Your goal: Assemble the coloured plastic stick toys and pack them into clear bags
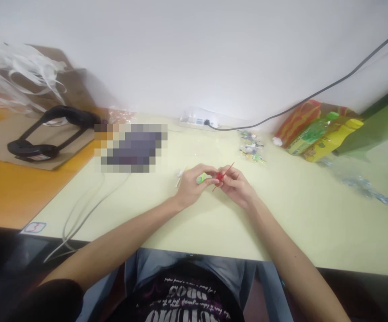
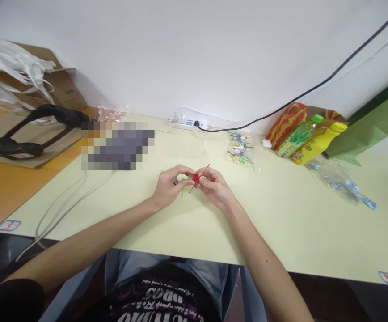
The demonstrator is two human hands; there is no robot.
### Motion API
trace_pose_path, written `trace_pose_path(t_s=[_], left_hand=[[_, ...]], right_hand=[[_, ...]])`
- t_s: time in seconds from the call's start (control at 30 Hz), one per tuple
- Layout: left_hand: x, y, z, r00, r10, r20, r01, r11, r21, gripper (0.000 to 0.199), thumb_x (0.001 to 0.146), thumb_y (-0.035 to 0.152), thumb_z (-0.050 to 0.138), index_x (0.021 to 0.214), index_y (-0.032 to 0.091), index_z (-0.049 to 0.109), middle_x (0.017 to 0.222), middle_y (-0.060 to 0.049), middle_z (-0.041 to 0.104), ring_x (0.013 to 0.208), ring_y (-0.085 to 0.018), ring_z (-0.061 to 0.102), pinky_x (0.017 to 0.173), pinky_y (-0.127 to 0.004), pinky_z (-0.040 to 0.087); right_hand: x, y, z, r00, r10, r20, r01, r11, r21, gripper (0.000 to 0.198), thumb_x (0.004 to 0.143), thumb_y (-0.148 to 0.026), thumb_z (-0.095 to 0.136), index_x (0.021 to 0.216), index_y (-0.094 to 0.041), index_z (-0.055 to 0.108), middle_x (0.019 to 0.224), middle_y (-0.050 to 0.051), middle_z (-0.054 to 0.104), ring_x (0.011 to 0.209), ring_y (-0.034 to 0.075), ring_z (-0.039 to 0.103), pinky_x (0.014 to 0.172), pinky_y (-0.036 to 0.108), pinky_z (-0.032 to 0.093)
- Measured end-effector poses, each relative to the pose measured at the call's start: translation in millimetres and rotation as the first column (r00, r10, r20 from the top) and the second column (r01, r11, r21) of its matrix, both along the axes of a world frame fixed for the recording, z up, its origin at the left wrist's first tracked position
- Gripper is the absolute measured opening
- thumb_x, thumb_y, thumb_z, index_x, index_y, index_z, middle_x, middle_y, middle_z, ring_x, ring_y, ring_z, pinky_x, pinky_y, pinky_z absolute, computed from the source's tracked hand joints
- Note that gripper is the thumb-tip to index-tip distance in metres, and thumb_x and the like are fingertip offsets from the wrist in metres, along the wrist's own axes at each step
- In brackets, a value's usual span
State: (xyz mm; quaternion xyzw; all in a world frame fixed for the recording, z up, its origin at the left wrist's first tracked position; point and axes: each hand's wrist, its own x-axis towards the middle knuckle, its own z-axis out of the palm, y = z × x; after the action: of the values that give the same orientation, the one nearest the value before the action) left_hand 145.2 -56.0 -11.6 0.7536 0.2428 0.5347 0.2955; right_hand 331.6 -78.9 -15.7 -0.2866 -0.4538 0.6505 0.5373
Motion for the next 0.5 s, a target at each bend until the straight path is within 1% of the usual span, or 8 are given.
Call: trace_pose_path(t_s=[0.17, 0.33, 0.5], left_hand=[[-1.2, 0.4, -0.5, 1.0, -0.011, 0.006, 0.011, 1.0, -0.002, 0.023, 0.092, 0.038, 0.079, 0.105, 0.019, 0.074, 0.098, -0.006, 0.077, 0.09, -0.017, 0.073, 0.086, -0.031, 0.057], [-3.0, 3.0, -0.5, 0.999, -0.036, -0.014, 0.036, 0.999, 0.009, 0.023, 0.092, 0.039, 0.078, 0.104, 0.02, 0.074, 0.097, -0.006, 0.077, 0.092, -0.019, 0.073, 0.086, -0.033, 0.057], [-1.9, 5.6, 7.4, 0.999, -0.049, -0.01, 0.05, 0.997, 0.052, 0.02, 0.097, 0.038, 0.073, 0.104, 0.02, 0.074, 0.098, -0.006, 0.076, 0.092, -0.019, 0.072, 0.086, -0.034, 0.056]], right_hand=[[-0.6, -1.6, 3.5, 0.999, 0.0, 0.048, 0.0, 1.0, 0.007, 0.032, 0.075, -0.044, 0.092, 0.084, -0.025, 0.068, 0.083, 0.001, 0.063, 0.08, 0.018, 0.061, 0.074, 0.031, 0.049], [-3.1, -3.5, 8.8, 0.999, 0.008, 0.04, -0.006, 0.999, -0.038, 0.039, 0.073, -0.043, 0.094, 0.087, -0.024, 0.062, 0.088, 0.0, 0.062, 0.075, 0.014, 0.058, 0.071, 0.029, 0.048], [-10.0, -3.9, 8.9, 0.999, 0.02, 0.042, -0.019, 1.0, -0.025, 0.047, 0.075, -0.048, 0.092, 0.082, -0.024, 0.053, 0.076, -0.003, 0.058, 0.063, 0.012, 0.052, 0.061, 0.027, 0.041]])
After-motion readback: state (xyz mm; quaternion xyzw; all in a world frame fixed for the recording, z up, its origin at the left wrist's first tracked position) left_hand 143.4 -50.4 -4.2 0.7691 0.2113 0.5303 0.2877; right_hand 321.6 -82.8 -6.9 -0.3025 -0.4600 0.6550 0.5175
